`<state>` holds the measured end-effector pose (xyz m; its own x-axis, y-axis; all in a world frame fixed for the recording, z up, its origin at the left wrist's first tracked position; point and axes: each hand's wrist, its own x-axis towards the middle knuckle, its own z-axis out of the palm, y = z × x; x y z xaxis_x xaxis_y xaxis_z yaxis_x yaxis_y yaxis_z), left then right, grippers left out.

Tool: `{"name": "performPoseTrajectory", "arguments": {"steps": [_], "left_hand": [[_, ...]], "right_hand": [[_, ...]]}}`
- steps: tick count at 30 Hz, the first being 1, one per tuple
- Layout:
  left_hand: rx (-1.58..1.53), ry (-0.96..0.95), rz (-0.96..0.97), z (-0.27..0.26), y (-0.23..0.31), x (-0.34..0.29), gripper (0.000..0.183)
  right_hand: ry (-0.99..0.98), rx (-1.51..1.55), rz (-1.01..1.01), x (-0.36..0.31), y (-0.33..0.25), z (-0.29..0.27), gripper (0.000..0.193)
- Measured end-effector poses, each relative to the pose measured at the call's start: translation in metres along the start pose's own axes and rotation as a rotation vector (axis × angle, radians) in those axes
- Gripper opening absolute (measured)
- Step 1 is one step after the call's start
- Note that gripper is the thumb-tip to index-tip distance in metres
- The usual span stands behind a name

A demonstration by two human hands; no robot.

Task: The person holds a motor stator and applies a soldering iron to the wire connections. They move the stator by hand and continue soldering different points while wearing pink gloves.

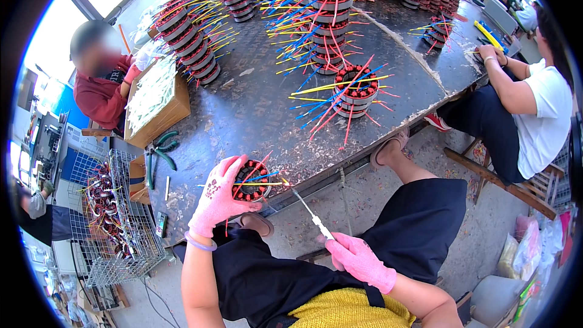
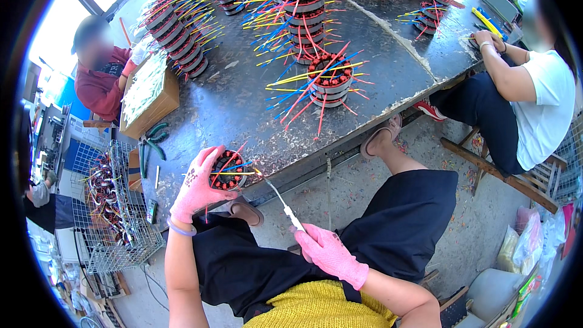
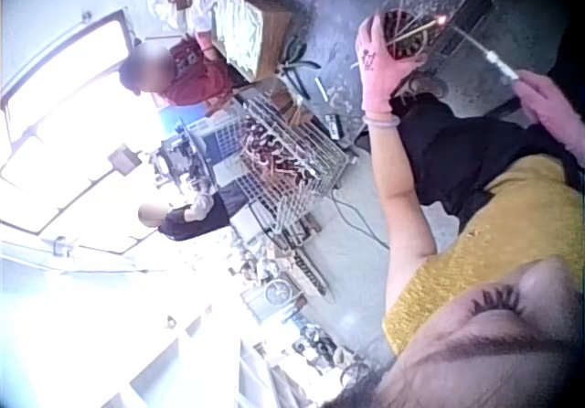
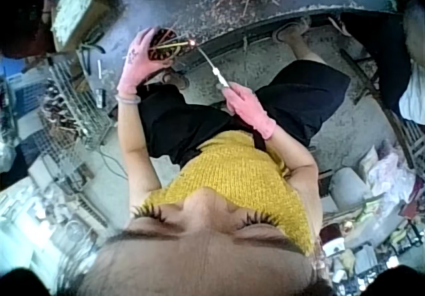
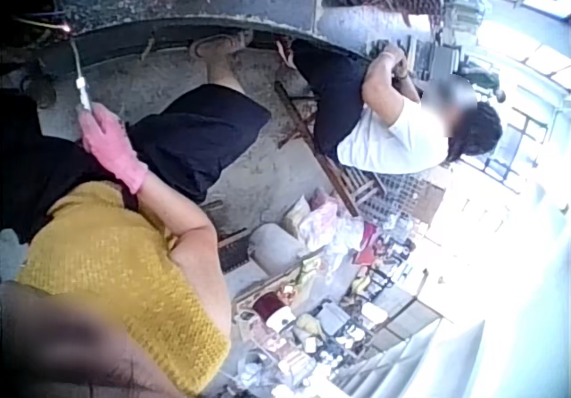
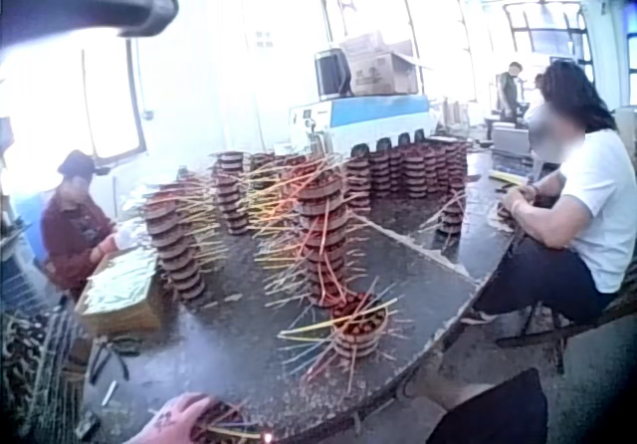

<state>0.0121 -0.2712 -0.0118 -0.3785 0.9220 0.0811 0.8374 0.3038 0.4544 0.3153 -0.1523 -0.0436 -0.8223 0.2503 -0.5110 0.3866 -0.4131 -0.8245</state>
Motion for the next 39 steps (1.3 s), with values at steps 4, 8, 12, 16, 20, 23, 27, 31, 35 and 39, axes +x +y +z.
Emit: {"name": "performPoseTrajectory", "arguments": {"steps": [4, 8, 12, 16, 20, 23, 27, 31, 35, 39], "left_hand": [[-0.002, 0.000, 0.001, 0.001, -0.002, 0.000, 0.098], [-0.011, 0.003, 0.001, 0.002, -0.002, 0.000, 0.098], [0.005, 0.026, 0.012, 0.000, 0.000, -0.002, 0.097], [0.000, 0.017, -0.006, 0.000, 0.003, 0.000, 0.096], [0.006, 0.024, -0.003, -0.001, 0.003, -0.002, 0.096], [-0.002, 0.026, 0.007, 0.001, 0.001, 0.000, 0.096], [-0.002, 0.021, 0.002, 0.000, 0.001, -0.001, 0.097], [0.002, 0.020, -0.005, 0.001, 0.001, -0.001, 0.098], [0.018, 0.030, -0.002, 0.001, 0.001, -0.003, 0.098], [0.043, 0.007, 0.047, -0.004, 0.000, -0.002, 0.097]], "right_hand": [[0.003, -0.017, 0.000, 0.000, -0.001, 0.000, 0.037], [0.007, -0.005, 0.011, 0.000, -0.002, 0.000, 0.037], [-0.006, 0.008, 0.004, -0.001, -0.003, 0.000, 0.037], [-0.005, 0.049, -0.002, 0.001, 0.004, 0.000, 0.038], [-0.016, 0.030, 0.003, 0.000, 0.000, 0.002, 0.038], [-0.001, 0.011, -0.008, 0.000, 0.000, 0.001, 0.038], [-0.003, 0.005, 0.001, -0.001, -0.004, 0.001, 0.037], [0.002, -0.024, 0.010, -0.002, -0.008, 0.001, 0.037], [0.007, -0.020, -0.001, -0.001, -0.004, 0.001, 0.036], [0.009, 0.068, 0.017, -0.001, -0.002, 0.001, 0.037]]}}
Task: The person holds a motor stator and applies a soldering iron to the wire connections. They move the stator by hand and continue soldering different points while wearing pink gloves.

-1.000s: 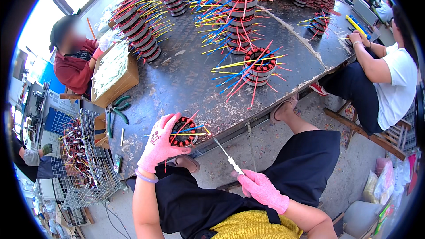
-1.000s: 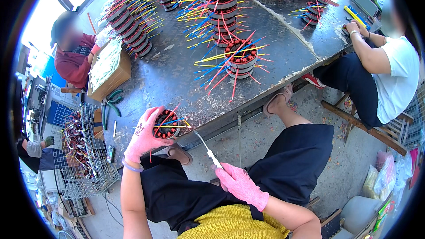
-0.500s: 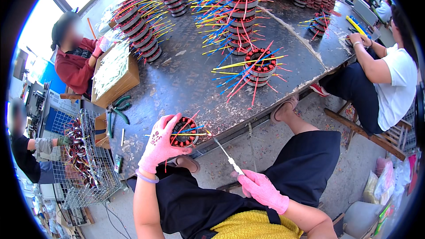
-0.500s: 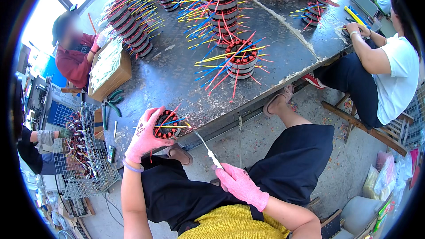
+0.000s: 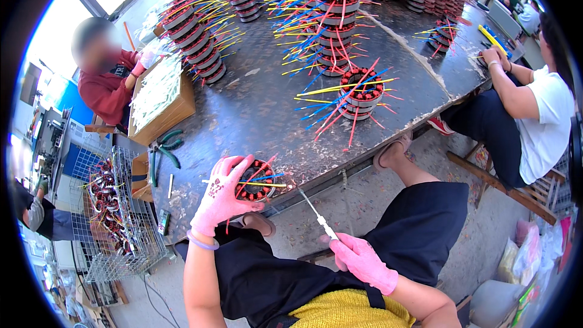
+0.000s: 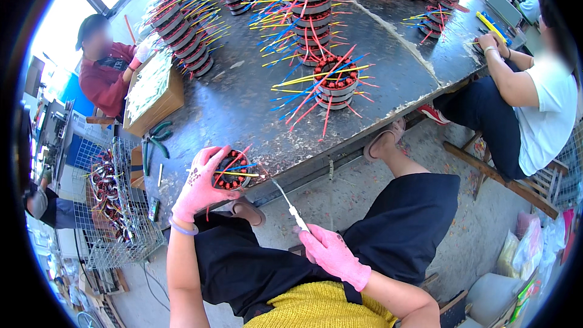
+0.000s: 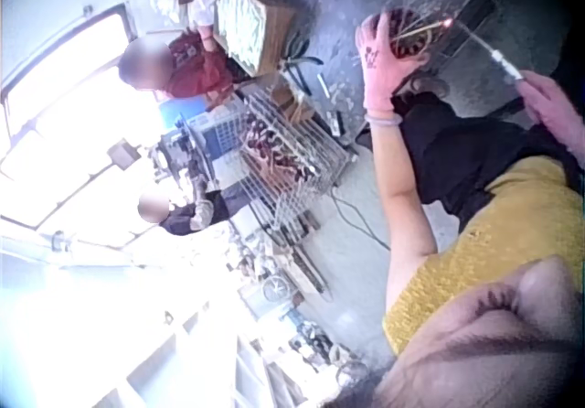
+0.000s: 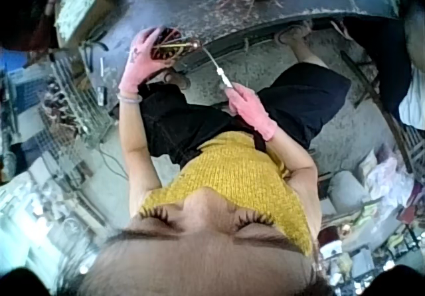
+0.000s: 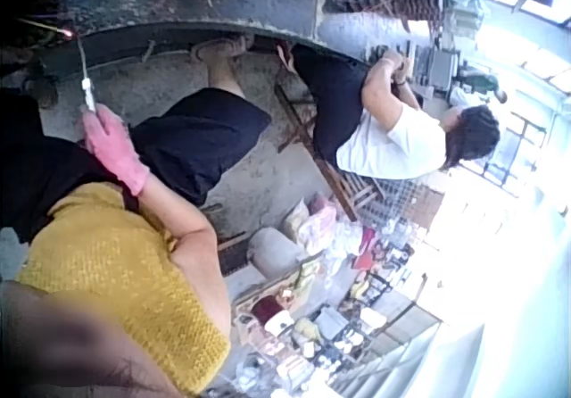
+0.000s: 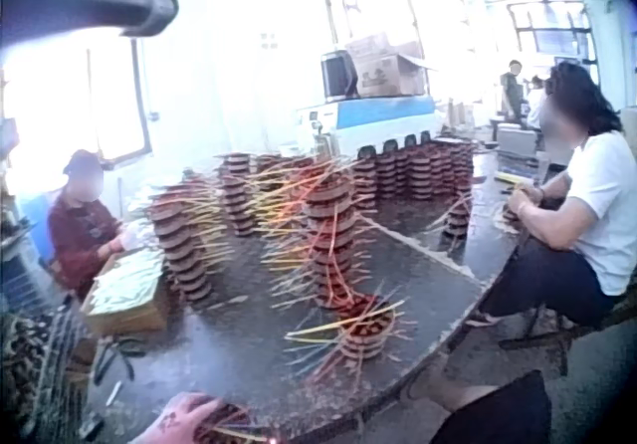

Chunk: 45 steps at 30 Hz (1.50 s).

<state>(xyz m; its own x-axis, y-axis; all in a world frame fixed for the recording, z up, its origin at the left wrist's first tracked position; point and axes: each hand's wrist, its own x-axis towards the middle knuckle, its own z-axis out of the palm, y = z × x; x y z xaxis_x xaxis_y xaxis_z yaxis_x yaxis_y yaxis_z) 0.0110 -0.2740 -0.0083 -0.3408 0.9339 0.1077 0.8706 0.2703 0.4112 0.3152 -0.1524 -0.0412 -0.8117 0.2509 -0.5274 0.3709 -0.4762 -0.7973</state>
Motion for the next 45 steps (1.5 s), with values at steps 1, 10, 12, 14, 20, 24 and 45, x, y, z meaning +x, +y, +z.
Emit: {"name": "performPoseTrajectory", "arguments": {"steps": [1, 10, 12, 14, 20, 24, 45], "left_hand": [[-0.001, -0.004, 0.035, -0.001, -0.002, 0.000, 0.096], [-0.044, 0.014, 0.013, 0.004, -0.002, -0.002, 0.087], [-0.054, 0.011, 0.019, 0.003, -0.002, -0.002, 0.087], [-0.051, 0.008, 0.024, 0.002, -0.001, -0.002, 0.087], [-0.026, 0.004, 0.032, 0.000, 0.000, -0.002, 0.085], [-0.027, 0.013, 0.058, 0.000, 0.000, -0.001, 0.085], [-0.017, 0.012, 0.089, 0.000, -0.003, -0.001, 0.087]], "right_hand": [[0.001, -0.016, 0.001, -0.001, -0.001, 0.000, 0.037], [-0.005, -0.063, 0.011, -0.002, -0.003, 0.000, 0.038], [-0.002, -0.053, 0.015, -0.002, -0.003, 0.000, 0.038], [0.002, -0.044, 0.019, -0.003, -0.005, 0.002, 0.037], [0.007, 0.017, 0.041, -0.005, -0.010, 0.003, 0.036], [0.003, -0.007, 0.020, -0.002, -0.002, 0.001, 0.036], [-0.002, 0.002, 0.026, -0.003, -0.002, 0.000, 0.036]]}}
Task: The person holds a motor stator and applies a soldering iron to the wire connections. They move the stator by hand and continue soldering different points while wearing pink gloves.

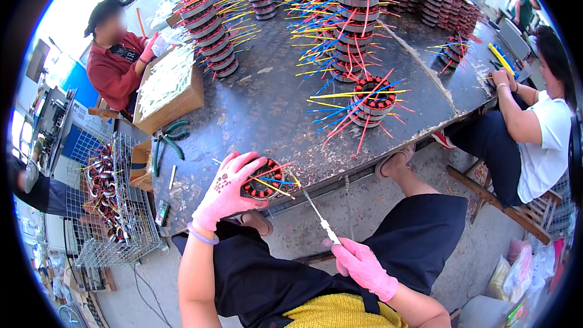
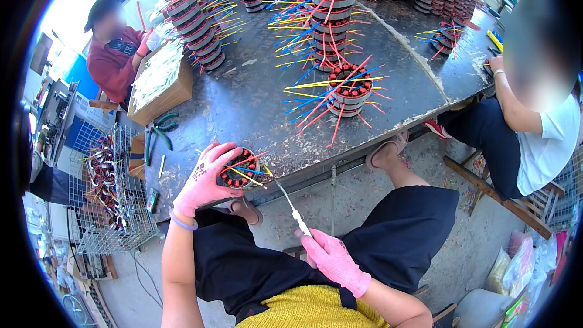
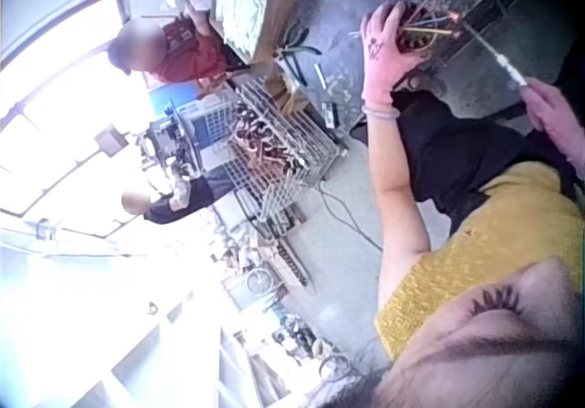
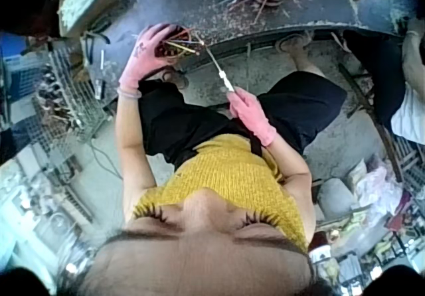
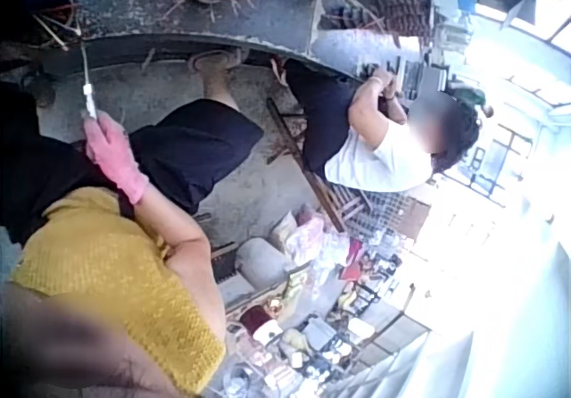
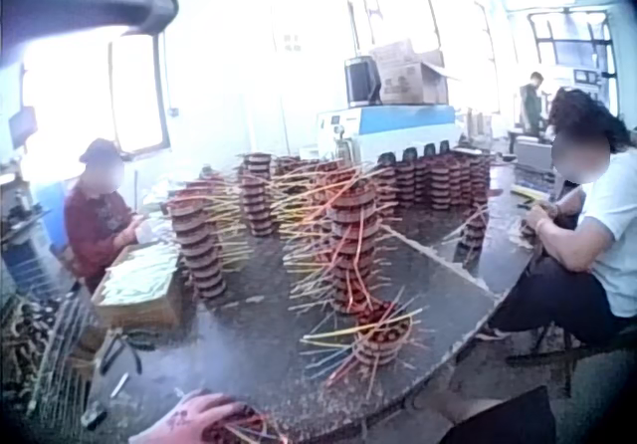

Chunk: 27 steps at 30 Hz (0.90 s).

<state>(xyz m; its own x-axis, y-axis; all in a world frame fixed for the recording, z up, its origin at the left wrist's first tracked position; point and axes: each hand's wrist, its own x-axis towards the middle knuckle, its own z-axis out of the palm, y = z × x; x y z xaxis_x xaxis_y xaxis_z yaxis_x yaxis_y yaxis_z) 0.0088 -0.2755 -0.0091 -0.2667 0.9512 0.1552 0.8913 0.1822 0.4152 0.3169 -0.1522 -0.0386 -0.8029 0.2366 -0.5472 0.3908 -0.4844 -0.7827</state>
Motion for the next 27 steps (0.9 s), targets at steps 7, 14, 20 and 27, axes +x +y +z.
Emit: {"name": "performPoseTrajectory", "arguments": {"steps": [7, 14, 20, 27], "left_hand": [[0.007, 0.004, 0.002, -0.0002, 0.0014, 0.0005, 0.086], [0.013, 0.008, -0.011, 0.0007, 0.0019, 0.0011, 0.086], [0.007, 0.017, -0.023, 0.0014, 0.0029, 0.0001, 0.086], [0.006, 0.015, -0.031, 0.0005, 0.0038, 0.0007, 0.086]], "right_hand": [[-0.012, 0.046, 0.018, 0.0010, -0.0022, 0.0022, 0.036], [0.003, -0.032, -0.021, 0.0003, -0.0010, 0.0007, 0.036], [-0.008, 0.015, 0.002, 0.0017, -0.0014, 0.0008, 0.036], [0.008, -0.015, -0.006, 0.0005, -0.0006, 0.0001, 0.036]]}}
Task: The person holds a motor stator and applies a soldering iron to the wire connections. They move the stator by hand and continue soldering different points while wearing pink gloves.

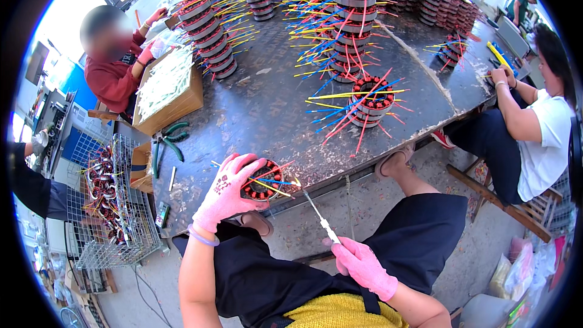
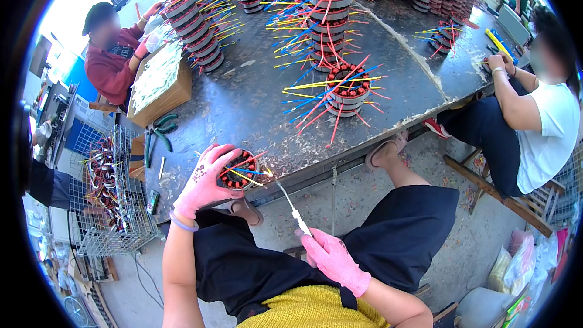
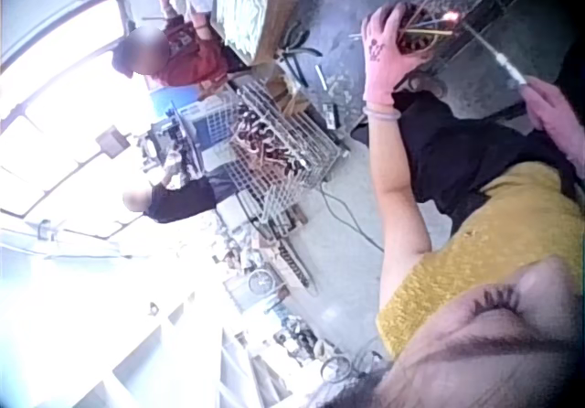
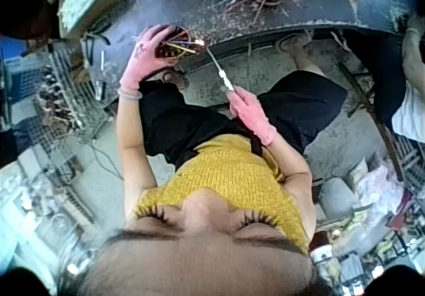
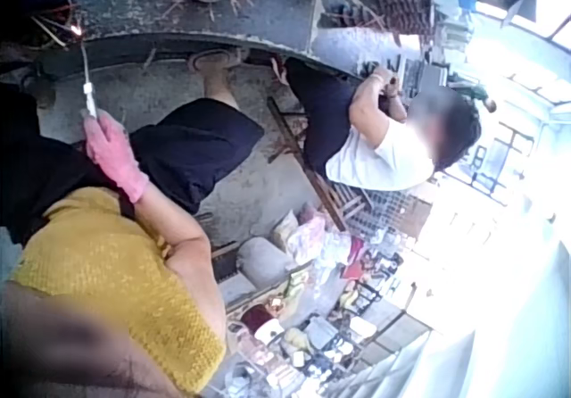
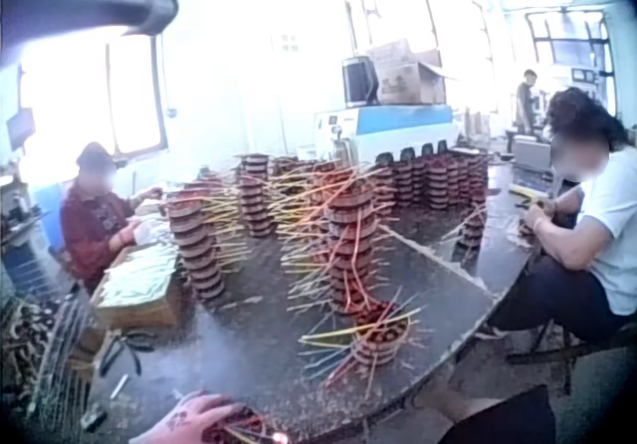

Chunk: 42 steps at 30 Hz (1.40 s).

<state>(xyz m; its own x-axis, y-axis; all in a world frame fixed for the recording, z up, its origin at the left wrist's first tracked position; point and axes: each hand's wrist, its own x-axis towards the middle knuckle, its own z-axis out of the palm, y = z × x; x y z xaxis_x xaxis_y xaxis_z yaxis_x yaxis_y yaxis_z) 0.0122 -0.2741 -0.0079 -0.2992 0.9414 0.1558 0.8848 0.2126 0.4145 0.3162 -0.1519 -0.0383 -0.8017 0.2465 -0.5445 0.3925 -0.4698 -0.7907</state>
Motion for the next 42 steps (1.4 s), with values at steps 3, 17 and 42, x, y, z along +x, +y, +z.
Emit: {"name": "performPoseTrajectory", "arguments": {"steps": [3, 17, 42], "left_hand": [[-0.006, 0.003, 0.005, -0.0002, 0.0001, -0.0001, 0.085], [0.006, -0.020, -0.001, -0.0025, 0.0002, 0.0004, 0.084], [0.006, -0.034, -0.015, -0.0033, 0.0015, 0.0007, 0.085]], "right_hand": [[0.001, -0.005, 0.002, -0.0008, -0.0027, -0.0002, 0.036], [0.000, -0.028, -0.002, 0.0000, -0.0021, -0.0003, 0.037], [-0.005, -0.037, -0.019, 0.0003, -0.0036, 0.0001, 0.038]]}}
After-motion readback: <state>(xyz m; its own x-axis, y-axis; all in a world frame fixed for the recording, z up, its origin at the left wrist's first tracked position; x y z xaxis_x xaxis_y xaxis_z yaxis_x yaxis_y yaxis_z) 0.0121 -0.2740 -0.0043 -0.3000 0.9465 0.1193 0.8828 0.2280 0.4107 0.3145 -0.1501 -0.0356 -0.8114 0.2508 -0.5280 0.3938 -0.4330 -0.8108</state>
